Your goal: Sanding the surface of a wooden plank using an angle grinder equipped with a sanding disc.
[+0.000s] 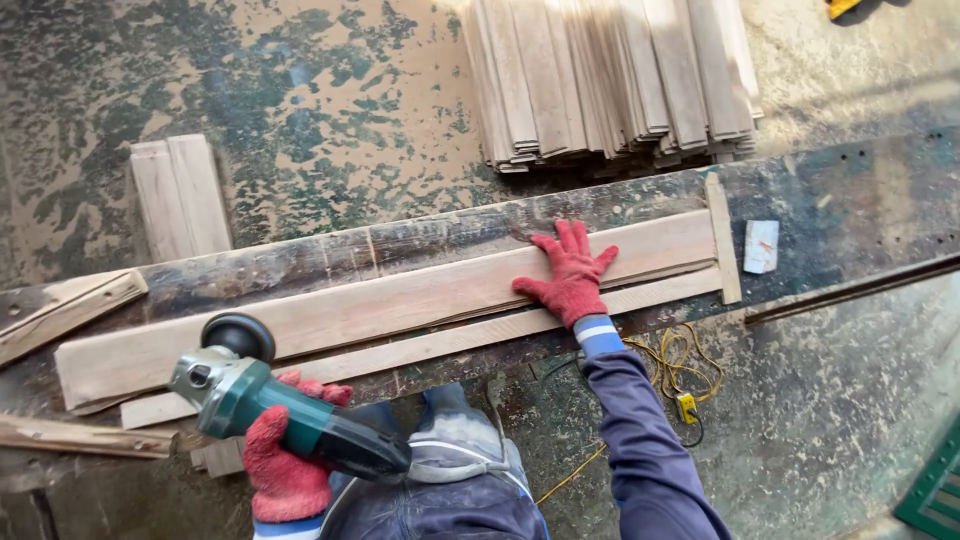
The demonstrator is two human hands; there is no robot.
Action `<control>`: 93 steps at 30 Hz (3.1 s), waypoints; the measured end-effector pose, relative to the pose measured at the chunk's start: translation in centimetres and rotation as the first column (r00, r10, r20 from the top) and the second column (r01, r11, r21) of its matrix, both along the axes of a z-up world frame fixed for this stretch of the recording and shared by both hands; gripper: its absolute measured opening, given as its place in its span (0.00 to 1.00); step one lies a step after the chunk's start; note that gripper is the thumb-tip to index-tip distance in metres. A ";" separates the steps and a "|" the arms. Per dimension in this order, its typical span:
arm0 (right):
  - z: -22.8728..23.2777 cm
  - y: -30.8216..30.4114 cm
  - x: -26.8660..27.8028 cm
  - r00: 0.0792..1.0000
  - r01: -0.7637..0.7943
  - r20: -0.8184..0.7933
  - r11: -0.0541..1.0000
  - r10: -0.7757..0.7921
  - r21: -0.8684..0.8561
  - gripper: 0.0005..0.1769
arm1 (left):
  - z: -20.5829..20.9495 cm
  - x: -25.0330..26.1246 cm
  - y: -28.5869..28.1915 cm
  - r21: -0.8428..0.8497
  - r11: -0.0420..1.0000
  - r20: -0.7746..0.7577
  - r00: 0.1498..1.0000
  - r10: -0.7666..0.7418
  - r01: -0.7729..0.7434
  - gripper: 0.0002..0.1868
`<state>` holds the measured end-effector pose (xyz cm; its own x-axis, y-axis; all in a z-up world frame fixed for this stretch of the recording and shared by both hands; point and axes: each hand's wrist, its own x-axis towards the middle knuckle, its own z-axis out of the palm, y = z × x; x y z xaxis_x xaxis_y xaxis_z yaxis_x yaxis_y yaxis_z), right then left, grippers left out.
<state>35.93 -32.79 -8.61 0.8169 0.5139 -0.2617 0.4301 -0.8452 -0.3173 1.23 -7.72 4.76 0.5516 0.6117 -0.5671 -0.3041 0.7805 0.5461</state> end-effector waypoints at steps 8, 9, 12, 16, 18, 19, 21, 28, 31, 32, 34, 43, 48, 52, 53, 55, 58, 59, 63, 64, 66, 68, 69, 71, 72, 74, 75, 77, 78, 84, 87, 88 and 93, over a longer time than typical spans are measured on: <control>2.7 -0.4 -2.8 1.000 0.021 -0.020 0.999 -0.022 -0.036 0.58 | -1.7 2.6 -3.5 -0.114 0.986 -0.130 0.985 0.110 -0.125 0.23; 3.9 -1.2 -4.8 0.976 0.083 -0.206 0.995 -0.071 0.049 0.53 | -1.6 3.4 -4.0 -0.137 0.987 -0.161 0.985 0.065 -0.088 0.22; 11.4 0.1 -11.3 0.637 0.294 -0.771 0.928 -0.012 0.229 0.41 | -2.8 4.9 -5.2 -0.134 0.988 -0.103 0.990 -0.093 0.079 0.23; 14.1 2.8 -17.8 0.423 0.305 -0.902 0.923 0.088 0.234 0.45 | -1.8 8.1 -6.5 -0.089 0.943 -0.046 0.944 -0.327 0.322 0.12; 14.2 3.2 -18.2 0.396 0.426 -0.918 0.887 -0.008 0.176 0.40 | -2.3 9.7 -7.7 -0.070 0.932 -0.123 0.924 -0.361 0.355 0.16; 14.2 3.6 -18.2 0.359 0.543 -0.928 0.831 -0.102 0.119 0.35 | -2.5 10.7 -8.2 -0.054 0.918 -0.199 0.896 -0.396 0.393 0.19; 13.2 2.7 -18.4 0.363 0.606 -0.926 0.781 -0.101 0.152 0.32 | -3.7 12.3 -9.1 -0.026 0.892 -0.259 0.859 -0.442 0.452 0.25; 12.2 2.1 -19.0 0.418 0.714 -0.884 0.677 -0.209 0.178 0.27 | -5.4 14.3 -9.9 -0.017 0.785 -0.311 0.743 -0.593 0.619 0.31; 11.5 2.0 -19.3 0.414 0.743 -0.875 0.649 -0.251 0.166 0.26 | -5.3 14.2 -9.4 -0.016 0.777 -0.203 0.759 -0.619 0.630 0.27; 11.7 2.1 -19.4 0.415 0.746 -0.873 0.646 -0.256 0.165 0.26 | -5.6 14.4 -9.5 -0.018 0.773 -0.199 0.756 -0.624 0.634 0.27; 12.3 2.4 -19.4 0.423 0.753 -0.860 0.639 -0.287 0.156 0.25 | -6.3 14.8 -9.8 -0.049 0.766 -0.161 0.752 -0.639 0.641 0.28; 11.4 1.2 -19.7 0.364 0.810 -0.889 0.565 -0.278 0.156 0.24 | -4.6 16.0 -9.9 -0.058 0.657 -0.288 0.618 -0.731 0.751 0.42; 11.8 1.6 -20.1 0.361 0.804 -0.892 0.576 -0.271 0.150 0.24 | -5.3 15.3 -9.8 -0.011 0.643 -0.309 0.609 -0.731 0.766 0.42; 10.9 1.3 -20.4 0.372 0.786 -0.898 0.594 -0.237 0.169 0.23 | -5.2 14.3 -9.5 0.000 0.672 -0.284 0.645 -0.710 0.740 0.37; 10.8 1.5 -20.4 0.371 0.789 -0.898 0.590 -0.238 0.169 0.23 | -5.3 14.1 -9.4 0.000 0.669 -0.284 0.641 -0.713 0.743 0.37; 10.6 1.9 -20.6 0.367 0.775 -0.901 0.612 -0.230 0.159 0.25 | -5.6 13.7 -9.0 -0.009 0.719 -0.246 0.695 -0.676 0.695 0.35; 10.7 2.8 -21.1 0.370 0.767 -0.895 0.625 -0.248 0.144 0.26 | -5.3 12.9 -8.0 -0.049 0.728 -0.269 0.693 -0.668 0.683 0.37; 10.7 3.2 -21.3 0.371 0.767 -0.896 0.625 -0.246 0.146 0.26 | -5.5 12.6 -7.7 -0.047 0.729 -0.270 0.693 -0.668 0.683 0.37; 11.3 5.1 -22.2 0.376 0.746 -0.891 0.653 -0.253 0.130 0.27 | -5.8 11.3 -6.4 -0.056 0.756 -0.287 0.714 -0.638 0.652 0.36; 11.5 5.5 -22.5 0.396 0.734 -0.879 0.666 -0.266 0.130 0.27 | -5.8 10.9 -6.1 -0.046 0.772 -0.287 0.732 -0.618 0.634 0.37; 11.6 6.1 -22.8 0.413 0.710 -0.871 0.693 -0.265 0.125 0.29 | -5.4 10.0 -5.5 -0.083 0.790 -0.258 0.753 -0.606 0.608 0.35; 11.5 6.1 -22.9 0.428 0.688 -0.862 0.717 -0.272 0.116 0.31 | -4.7 9.5 -5.2 -0.127 0.801 -0.225 0.770 -0.597 0.585 0.34; 11.5 5.9 -22.9 0.422 0.679 -0.872 0.724 -0.247 0.123 0.31 | -4.2 9.4 -5.2 -0.145 0.806 -0.249 0.767 -0.591 0.574 0.33; 11.5 5.4 -22.7 0.414 0.676 -0.881 0.725 -0.227 0.131 0.31 | -4.0 9.6 -5.7 -0.162 0.806 -0.272 0.760 -0.591 0.569 0.33; 11.6 5.1 -22.5 0.411 0.675 -0.883 0.726 -0.225 0.130 0.31 | -4.2 9.9 -6.2 -0.164 0.806 -0.290 0.753 -0.591 0.569 0.34; 11.4 4.4 -21.6 0.417 0.675 -0.883 0.724 -0.216 0.142 0.32 | -4.7 11.0 -7.0 -0.152 0.805 -0.306 0.747 -0.590 0.573 0.34; 11.3 3.9 -21.1 0.402 0.694 -0.887 0.708 -0.227 0.133 0.31 | -5.0 11.6 -7.6 -0.150 0.805 -0.312 0.745 -0.589 0.574 0.35; 10.6 2.5 -19.9 0.389 0.709 -0.890 0.694 -0.238 0.125 0.31 | -5.5 12.9 -8.9 -0.148 0.807 -0.317 0.745 -0.587 0.572 0.36; 10.1 1.6 -19.3 0.374 0.728 -0.896 0.674 -0.240 0.124 0.29 | -5.7 13.7 -9.5 -0.142 0.802 -0.314 0.742 -0.593 0.581 0.35; 8.9 -4.0 -15.5 0.337 0.778 -0.908 0.618 -0.251 0.118 0.26 | -6.7 18.4 -14.8 -0.090 0.772 -0.278 0.728 -0.626 0.629 0.35; 8.4 -6.2 -13.6 0.325 0.790 -0.916 0.600 -0.236 0.126 0.26 | -6.3 20.5 -16.5 -0.069 0.748 -0.291 0.704 -0.648 0.660 0.36; 8.2 -6.7 -13.0 0.334 0.792 -0.914 0.593 -0.229 0.141 0.26 | -5.9 21.0 -16.8 -0.069 0.735 -0.291 0.691 -0.662 0.675 0.35; 9.2 -6.6 -11.2 0.325 0.797 -0.913 0.591 -0.245 0.125 0.27 | -6.3 23.3 -17.4 -0.070 0.718 -0.310 0.670 -0.675 0.692 0.35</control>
